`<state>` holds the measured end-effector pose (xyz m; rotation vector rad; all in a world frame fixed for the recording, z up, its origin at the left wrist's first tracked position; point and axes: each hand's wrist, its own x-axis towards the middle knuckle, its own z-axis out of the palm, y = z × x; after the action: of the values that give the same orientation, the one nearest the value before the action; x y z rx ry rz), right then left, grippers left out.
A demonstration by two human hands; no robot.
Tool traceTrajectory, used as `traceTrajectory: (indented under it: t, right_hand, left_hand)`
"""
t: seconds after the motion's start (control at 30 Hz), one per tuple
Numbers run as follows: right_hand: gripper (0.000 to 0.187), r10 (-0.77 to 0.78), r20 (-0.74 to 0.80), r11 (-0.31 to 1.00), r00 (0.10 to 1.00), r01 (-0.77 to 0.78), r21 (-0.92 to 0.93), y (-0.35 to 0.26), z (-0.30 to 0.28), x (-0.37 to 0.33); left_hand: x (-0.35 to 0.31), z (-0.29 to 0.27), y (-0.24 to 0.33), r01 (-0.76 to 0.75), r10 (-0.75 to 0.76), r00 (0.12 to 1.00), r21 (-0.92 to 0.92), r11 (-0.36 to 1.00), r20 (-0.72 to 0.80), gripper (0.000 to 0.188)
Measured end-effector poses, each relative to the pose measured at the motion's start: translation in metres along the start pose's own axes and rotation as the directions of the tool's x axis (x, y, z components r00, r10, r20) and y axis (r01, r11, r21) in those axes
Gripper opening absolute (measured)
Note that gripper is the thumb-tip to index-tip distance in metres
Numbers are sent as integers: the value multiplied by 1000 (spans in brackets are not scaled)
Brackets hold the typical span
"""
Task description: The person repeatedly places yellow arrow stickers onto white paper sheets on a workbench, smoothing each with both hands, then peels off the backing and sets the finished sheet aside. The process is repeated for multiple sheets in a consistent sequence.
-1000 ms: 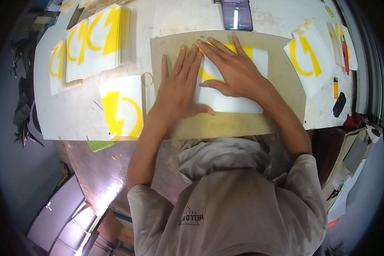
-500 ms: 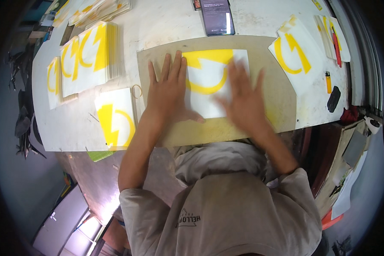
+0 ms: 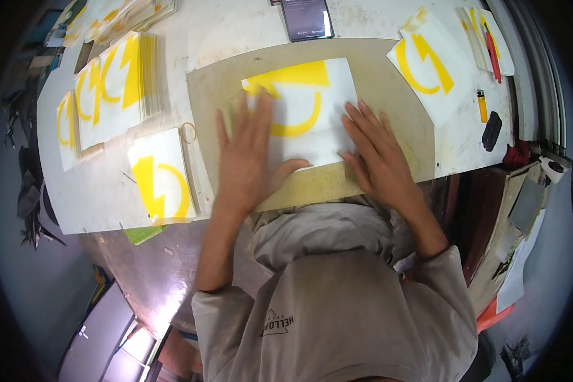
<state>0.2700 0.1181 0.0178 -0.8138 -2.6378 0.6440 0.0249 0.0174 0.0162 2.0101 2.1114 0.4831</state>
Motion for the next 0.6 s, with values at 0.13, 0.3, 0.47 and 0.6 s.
traceTrajectory:
  t: [0.13,0.3,0.47,0.6]
  right_hand:
    - [49,-157,18,988,988,157,-14,18,15,14]
    - [39,-254,-11,966,967,253,-58,16,17,-2]
    - [37,-186,-31,982,982,186,22,-1,28,-23]
    - [39,-178,-29,984,984,179,20,0,29,-28]
  left_hand:
    - [-23,27,7,-108,101,988,-58,992,-117,55]
    - [-49,28,19,-126,127,978,17,992,-166,33]
    - [-63,28,39,-48,38,994,-102,994,-98,34]
    - [-71,38,39,-42,29,993,-114,993,-112,36]
